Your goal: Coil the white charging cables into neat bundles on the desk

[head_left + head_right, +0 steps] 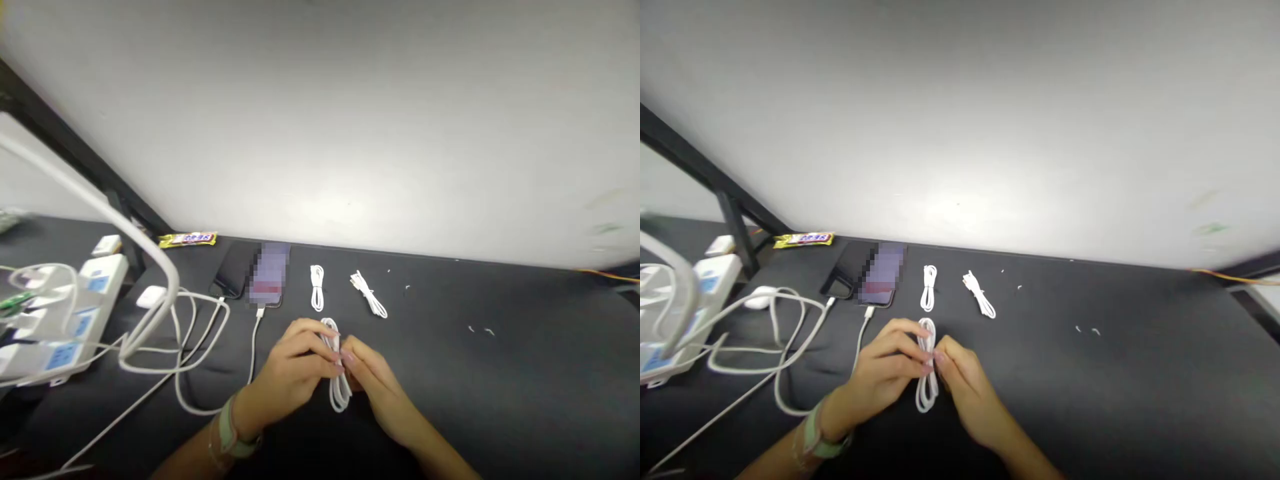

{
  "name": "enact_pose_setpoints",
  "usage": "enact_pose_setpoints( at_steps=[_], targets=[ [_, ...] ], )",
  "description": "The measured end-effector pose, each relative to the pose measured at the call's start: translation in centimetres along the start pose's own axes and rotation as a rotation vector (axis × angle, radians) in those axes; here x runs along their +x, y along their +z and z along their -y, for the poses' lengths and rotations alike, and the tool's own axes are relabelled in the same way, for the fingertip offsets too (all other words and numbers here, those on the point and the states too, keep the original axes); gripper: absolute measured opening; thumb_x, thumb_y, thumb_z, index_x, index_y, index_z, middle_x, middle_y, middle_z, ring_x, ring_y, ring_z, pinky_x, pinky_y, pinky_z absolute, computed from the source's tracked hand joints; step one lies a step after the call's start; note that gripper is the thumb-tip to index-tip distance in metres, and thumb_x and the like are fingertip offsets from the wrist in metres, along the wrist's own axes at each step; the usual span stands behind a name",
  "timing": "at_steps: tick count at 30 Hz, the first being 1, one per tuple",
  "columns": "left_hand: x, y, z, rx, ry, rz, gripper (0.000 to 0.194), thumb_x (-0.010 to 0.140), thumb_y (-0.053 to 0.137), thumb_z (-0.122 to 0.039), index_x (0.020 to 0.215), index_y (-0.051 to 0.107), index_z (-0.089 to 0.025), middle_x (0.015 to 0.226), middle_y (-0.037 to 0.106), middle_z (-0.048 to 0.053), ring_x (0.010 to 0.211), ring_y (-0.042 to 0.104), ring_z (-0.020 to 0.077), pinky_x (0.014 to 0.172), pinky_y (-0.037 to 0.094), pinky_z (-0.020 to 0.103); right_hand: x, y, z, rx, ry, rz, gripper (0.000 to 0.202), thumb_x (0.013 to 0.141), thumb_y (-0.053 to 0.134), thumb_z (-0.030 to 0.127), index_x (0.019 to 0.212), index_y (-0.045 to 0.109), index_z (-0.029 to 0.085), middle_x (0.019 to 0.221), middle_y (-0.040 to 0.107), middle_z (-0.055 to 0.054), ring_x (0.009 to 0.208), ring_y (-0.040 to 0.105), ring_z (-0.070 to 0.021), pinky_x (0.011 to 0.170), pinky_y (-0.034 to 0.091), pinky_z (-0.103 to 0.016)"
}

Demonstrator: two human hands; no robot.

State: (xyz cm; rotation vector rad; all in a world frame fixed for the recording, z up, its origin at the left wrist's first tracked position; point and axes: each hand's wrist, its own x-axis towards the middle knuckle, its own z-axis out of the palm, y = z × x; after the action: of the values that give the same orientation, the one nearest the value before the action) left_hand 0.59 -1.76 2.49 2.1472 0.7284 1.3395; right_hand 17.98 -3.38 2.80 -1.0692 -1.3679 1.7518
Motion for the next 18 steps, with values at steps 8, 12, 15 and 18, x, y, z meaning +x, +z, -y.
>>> enact_pose_setpoints(
  at_steps=[8,12,15,18],
  targets=[
    [-0.2,0.0,0.1,0.139,0.013,-0.015,0.024,0.076,0.062,0.0,0.084,0.066,-0.022,0.081,0.07,0.001,0.097,0.055,0.0178,0.084,0.048,0.034,0.8,0.3,-1.5,0.411,0.183,-0.012,0.04,0.084,0.054,0.05,0.065,0.039,0.019,0.053,0.029,0.009,0.044,0.02,-0.0051,0.041,0.014,-0.019],
    [-0.1,0.1,0.3,0.148,-0.085,-0.027,0.023,0.079,0.06,-0.004,0.081,0.066,-0.025,0.078,0.069,0.0,0.091,0.057,0.0177,0.081,0.049,0.034,0.5,0.2,-1.0,0.201,0.07,-0.053,0.039,0.09,0.042,0.054,0.073,0.044,0.019,0.056,0.038,0.007,0.046,0.031,-0.007,0.042,0.024,-0.02],
    [-0.3,0.4,0.6,0.135,-0.168,-0.031,0.022,0.08,0.057,-0.004,0.08,0.065,-0.025,0.077,0.067,0.002,0.091,0.057,0.019,0.078,0.049,0.036,0.3,0.4,-0.4,-0.053,-0.03,-0.054,0.028,0.083,0.059,0.042,0.079,0.044,0.02,0.066,0.042,0.006,0.054,0.038,-0.0079,0.049,0.032,-0.02],
    [-0.5,0.8,0.9,0.106,-0.208,-0.025,0.022,0.081,0.053,-0.005,0.079,0.065,-0.024,0.078,0.065,0.003,0.094,0.057,0.0196,0.078,0.049,0.035,0.4,0.8,-0.6,-0.183,-0.057,-0.092,0.024,0.079,0.063,0.031,0.081,0.042,0.02,0.067,0.044,0.006,0.055,0.042,-0.0087,0.05,0.036,-0.02]
  ],
)
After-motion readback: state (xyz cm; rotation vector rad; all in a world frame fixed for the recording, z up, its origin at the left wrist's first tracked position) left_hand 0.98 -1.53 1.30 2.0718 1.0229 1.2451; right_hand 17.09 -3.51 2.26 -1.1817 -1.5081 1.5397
